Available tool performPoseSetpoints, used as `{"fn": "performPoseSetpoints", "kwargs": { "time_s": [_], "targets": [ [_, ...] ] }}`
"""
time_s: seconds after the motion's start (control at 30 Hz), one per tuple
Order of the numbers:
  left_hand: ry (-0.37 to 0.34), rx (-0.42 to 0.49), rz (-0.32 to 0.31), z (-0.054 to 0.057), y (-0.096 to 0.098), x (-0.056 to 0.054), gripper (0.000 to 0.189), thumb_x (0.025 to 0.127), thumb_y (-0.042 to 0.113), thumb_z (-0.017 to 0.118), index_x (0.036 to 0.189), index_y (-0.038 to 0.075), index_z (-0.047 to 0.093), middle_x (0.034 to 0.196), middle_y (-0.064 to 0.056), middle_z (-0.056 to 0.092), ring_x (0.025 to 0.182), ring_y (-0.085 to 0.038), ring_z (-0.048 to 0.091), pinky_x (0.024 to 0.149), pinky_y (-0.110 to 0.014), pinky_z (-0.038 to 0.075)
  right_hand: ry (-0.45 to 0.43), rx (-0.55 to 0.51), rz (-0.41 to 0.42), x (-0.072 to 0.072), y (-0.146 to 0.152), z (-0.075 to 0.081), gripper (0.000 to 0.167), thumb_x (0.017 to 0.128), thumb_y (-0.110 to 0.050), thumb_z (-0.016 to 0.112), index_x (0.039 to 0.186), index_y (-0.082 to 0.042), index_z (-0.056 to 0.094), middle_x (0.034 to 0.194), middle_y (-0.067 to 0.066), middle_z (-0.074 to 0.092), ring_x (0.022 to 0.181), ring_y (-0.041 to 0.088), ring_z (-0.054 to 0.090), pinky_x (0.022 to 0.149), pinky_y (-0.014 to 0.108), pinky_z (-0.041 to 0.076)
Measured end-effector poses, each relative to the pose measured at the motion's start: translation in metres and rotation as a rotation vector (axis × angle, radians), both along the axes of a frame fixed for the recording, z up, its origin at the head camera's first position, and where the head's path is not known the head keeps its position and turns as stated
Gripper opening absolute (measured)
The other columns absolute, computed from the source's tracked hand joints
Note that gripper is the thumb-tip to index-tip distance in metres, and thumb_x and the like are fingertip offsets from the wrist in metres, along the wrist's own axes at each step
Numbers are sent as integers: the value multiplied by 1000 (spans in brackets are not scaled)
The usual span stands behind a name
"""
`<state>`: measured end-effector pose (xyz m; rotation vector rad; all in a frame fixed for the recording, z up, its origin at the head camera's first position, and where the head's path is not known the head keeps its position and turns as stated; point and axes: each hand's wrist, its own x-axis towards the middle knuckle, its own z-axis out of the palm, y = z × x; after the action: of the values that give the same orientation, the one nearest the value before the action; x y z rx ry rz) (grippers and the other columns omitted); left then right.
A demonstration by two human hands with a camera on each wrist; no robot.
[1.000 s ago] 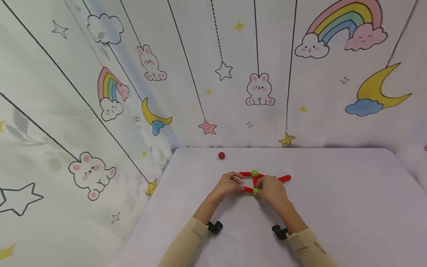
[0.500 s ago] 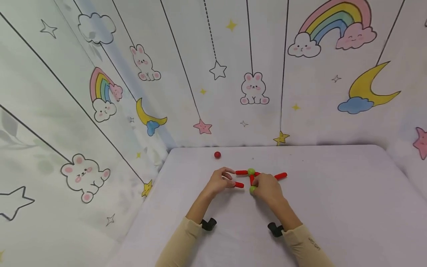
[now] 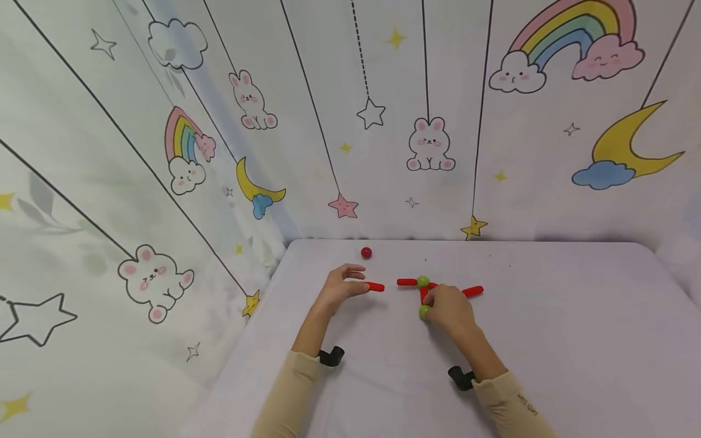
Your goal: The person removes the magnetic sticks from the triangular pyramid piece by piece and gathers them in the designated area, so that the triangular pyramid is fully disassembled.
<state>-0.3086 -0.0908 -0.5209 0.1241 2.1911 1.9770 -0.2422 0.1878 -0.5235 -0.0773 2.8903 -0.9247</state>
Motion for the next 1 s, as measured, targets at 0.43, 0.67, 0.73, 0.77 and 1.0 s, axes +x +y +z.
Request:
{"fn": "performPoseSetpoints", "kwargs": {
  "time_s": [0.43, 0.67, 0.73, 0.77, 1.0],
  "targets": [
    [-62, 81, 73, -16, -32, -29, 51, 87, -6, 79, 136, -2, 62, 136, -32, 59, 98, -24, 70, 91, -32, 60, 7, 0, -5, 1, 1, 2, 20, 83, -7, 83, 102, -3, 80, 94, 8, 73, 87, 27, 60, 66, 37, 55],
    [-75, 59, 97, -25, -42, -41, 56, 88, -8, 77, 140, -8, 56, 135, -32, 59, 100, -23, 68, 89, -31, 60, -1, 3, -7, 0, 2, 2, 21, 84, -8, 83, 103, -2, 79, 95, 9, 73, 86, 28, 59, 64, 36, 54],
    [-73, 50, 97, -26, -43, -44, 56, 88, -8, 77, 140, -8, 56, 136, -32, 59, 101, -23, 68, 90, -32, 59, 3, 2, -7, 0, 2, 1, 21, 84, -8, 83, 103, -2, 79, 95, 9, 73, 85, 27, 59, 63, 35, 54],
    [-69, 43, 100, -26, -44, -45, 57, 87, -8, 77, 140, -9, 56, 136, -32, 59, 100, -23, 68, 90, -32, 59, 5, 1, -5, 0, 2, 1, 21, 84, -8, 83, 103, -2, 79, 95, 9, 73, 85, 27, 59, 63, 35, 54],
    [-63, -6, 117, -29, -54, -59, 55, 89, -5, 77, 141, -7, 57, 134, -28, 63, 107, -29, 68, 97, -37, 57, 17, -3, 6, 1, 0, -2, 21, 83, -8, 84, 103, -2, 80, 94, 8, 73, 85, 27, 59, 64, 36, 55]
  ]
}}
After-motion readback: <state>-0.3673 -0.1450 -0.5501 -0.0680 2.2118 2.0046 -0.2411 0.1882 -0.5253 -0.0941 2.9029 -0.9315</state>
